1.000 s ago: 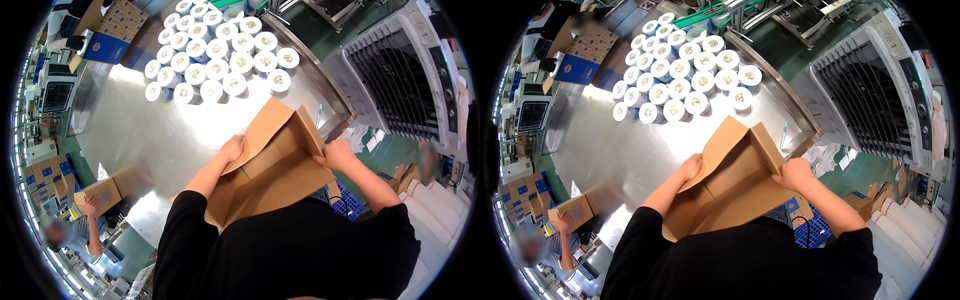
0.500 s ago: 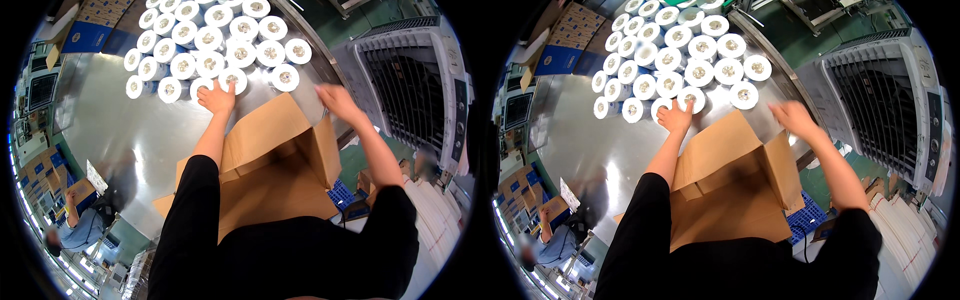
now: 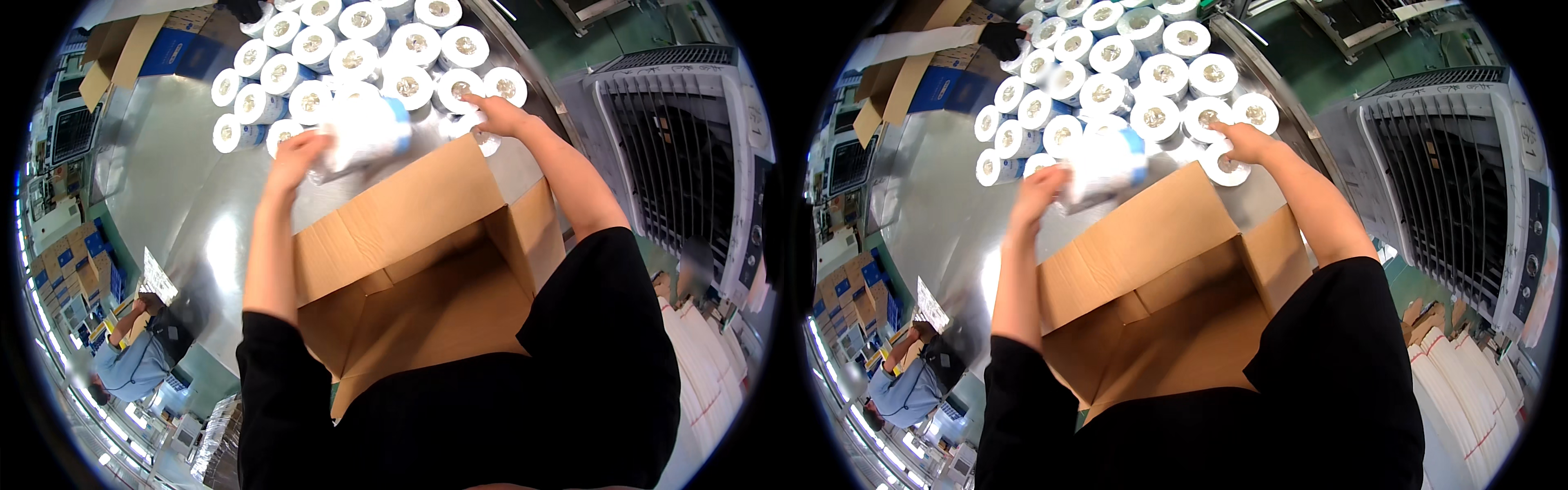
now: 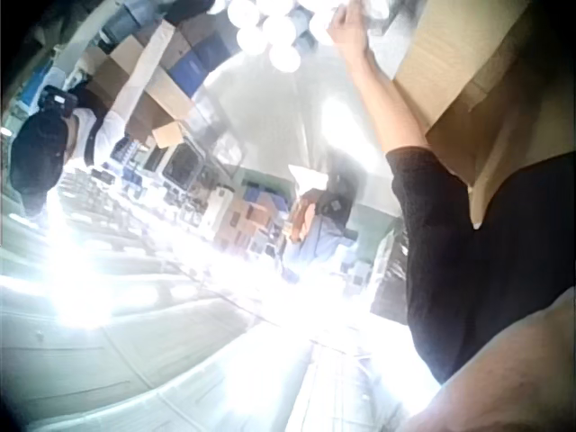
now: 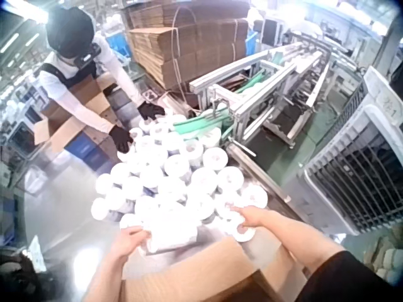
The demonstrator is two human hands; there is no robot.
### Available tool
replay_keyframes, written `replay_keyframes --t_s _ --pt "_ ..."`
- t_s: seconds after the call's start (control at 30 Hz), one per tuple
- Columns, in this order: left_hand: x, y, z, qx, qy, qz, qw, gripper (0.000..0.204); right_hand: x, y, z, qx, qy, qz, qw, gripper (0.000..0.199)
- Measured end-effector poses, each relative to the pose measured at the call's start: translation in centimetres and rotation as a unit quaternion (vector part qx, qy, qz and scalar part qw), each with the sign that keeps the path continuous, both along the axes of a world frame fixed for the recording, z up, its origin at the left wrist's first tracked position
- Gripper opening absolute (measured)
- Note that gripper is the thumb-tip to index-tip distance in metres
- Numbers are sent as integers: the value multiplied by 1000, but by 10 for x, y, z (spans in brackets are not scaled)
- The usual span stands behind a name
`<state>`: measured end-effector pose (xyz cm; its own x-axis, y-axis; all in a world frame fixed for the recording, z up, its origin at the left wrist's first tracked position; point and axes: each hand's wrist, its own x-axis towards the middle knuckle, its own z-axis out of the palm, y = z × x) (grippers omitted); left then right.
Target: The person picks up paper rolls from a metal table and places them into cardboard boxes, repeating the process of opening new boxes and filling them with the rolls.
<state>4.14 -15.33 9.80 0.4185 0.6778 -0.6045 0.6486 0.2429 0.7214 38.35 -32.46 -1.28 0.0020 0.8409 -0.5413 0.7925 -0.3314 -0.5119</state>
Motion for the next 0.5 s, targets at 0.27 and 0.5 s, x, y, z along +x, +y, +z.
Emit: replay_keyframes --t_s 0.27,0.5 --pt "-168 -93 134 -93 -244 208 943 30 19 -21 106 99 113 -158 976 66" --pt "-144 -213 48 213 239 -302 898 18 -21 -61 279 400 22 -195 895 65"
